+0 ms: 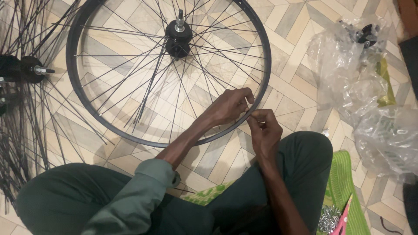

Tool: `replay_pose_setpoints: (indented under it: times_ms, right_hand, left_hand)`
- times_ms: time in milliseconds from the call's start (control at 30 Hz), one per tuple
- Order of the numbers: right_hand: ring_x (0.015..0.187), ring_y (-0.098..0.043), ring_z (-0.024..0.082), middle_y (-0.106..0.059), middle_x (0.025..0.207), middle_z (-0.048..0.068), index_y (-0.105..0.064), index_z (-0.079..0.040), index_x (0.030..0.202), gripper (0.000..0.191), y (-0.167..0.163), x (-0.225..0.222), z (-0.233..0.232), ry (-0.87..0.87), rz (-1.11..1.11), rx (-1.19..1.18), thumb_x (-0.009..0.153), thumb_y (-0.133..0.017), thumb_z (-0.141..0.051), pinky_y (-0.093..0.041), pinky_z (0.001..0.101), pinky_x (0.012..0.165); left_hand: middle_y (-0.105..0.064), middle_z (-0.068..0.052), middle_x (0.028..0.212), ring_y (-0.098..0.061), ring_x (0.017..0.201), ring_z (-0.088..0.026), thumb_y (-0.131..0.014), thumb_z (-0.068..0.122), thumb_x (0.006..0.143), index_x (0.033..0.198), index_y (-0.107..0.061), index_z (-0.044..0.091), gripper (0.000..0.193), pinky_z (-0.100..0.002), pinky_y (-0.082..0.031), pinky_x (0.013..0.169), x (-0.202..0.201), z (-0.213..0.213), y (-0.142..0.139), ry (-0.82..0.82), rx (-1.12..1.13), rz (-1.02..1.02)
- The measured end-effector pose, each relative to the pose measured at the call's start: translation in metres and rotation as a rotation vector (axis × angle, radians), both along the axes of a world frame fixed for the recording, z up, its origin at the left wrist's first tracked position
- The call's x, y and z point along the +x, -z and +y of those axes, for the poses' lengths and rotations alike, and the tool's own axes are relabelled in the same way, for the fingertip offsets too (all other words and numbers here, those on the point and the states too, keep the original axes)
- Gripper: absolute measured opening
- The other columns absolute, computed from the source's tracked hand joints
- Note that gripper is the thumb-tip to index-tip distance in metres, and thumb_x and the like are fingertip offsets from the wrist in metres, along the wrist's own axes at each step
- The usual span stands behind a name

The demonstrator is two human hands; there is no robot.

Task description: The person sits on the floor and laces a bicycle wheel by hand, inserting spokes through the rim and hub and tightening them with small nuts. The wheel is occasionally lifted and rotated to access different sections.

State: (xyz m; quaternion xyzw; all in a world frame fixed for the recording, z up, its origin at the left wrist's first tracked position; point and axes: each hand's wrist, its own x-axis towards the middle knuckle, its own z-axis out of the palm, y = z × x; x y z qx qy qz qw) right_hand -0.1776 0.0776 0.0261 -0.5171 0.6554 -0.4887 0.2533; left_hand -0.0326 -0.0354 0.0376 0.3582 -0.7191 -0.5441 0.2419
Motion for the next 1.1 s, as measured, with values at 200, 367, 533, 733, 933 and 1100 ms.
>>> replay_pose_setpoints:
  times_ms: [200,367,533,733,933,1100]
  right_hand:
    - [0.093,-0.066,0.012,-0.069,0.100,0.006,-0.063,-0.004,0.107,0.013,0.006,-0.003,-0.004,-0.040,-0.092,-0.031,0.096,-0.070,-0.002,-0.053,0.0269,0.078]
    - [0.095,-0.065,0.016,-0.067,0.102,0.009,-0.061,-0.002,0.109,0.018,0.013,-0.008,-0.007,-0.074,-0.195,-0.024,0.094,-0.070,0.003,-0.053,0.0288,0.084]
    - [0.092,-0.071,0.016,-0.073,0.102,0.009,-0.060,-0.003,0.106,0.017,0.015,-0.013,-0.012,-0.022,-0.603,0.140,0.091,-0.066,0.002,-0.057,0.0291,0.081]
    - [0.092,-0.068,0.018,-0.071,0.103,0.012,-0.063,0.003,0.110,0.013,0.031,-0.019,-0.014,-0.082,-0.579,0.140,0.097,-0.066,0.002,-0.059,0.0318,0.084]
    - [0.099,-0.068,0.018,-0.069,0.111,0.012,-0.058,0.001,0.113,0.021,0.037,-0.019,-0.008,-0.111,-0.599,0.099,0.093,-0.067,0.003,-0.059,0.0331,0.087]
    - [0.099,-0.068,0.019,-0.068,0.109,0.012,-0.057,-0.001,0.115,0.023,0.033,-0.014,-0.003,-0.112,-0.560,0.087,0.094,-0.065,0.003,-0.060,0.0339,0.086]
  left_hand:
    - [-0.073,-0.013,0.080,-0.073,0.075,-0.024,-0.064,0.006,0.089,0.102,-0.064,0.004,0.013,-0.041,-0.054,0.063,0.001,-0.001,0.001,-0.016,0.025,-0.009]
    - [-0.074,-0.011,0.079,-0.074,0.075,-0.023,-0.062,0.004,0.087,0.097,-0.065,0.005,0.010,-0.040,-0.054,0.064,0.000,-0.002,-0.002,-0.018,0.017,-0.033]
    - [-0.072,-0.011,0.078,-0.073,0.073,-0.022,-0.068,0.009,0.087,0.094,-0.065,0.005,0.009,-0.039,-0.054,0.061,0.002,-0.004,-0.006,-0.017,0.051,-0.031]
    - [-0.072,-0.013,0.078,-0.072,0.072,-0.027,-0.058,0.009,0.090,0.118,-0.055,0.008,0.028,-0.043,-0.053,0.064,-0.002,-0.005,-0.005,0.111,-0.019,-0.153]
    - [-0.073,-0.011,0.086,-0.072,0.083,-0.034,-0.055,0.023,0.100,0.130,-0.048,0.011,0.033,-0.048,-0.051,0.071,-0.005,-0.001,-0.003,0.163,-0.152,-0.327]
    - [-0.073,-0.011,0.087,-0.074,0.083,-0.034,-0.065,0.026,0.089,0.128,-0.045,0.011,0.046,-0.048,-0.053,0.070,0.003,-0.008,-0.006,0.280,-0.135,-0.213]
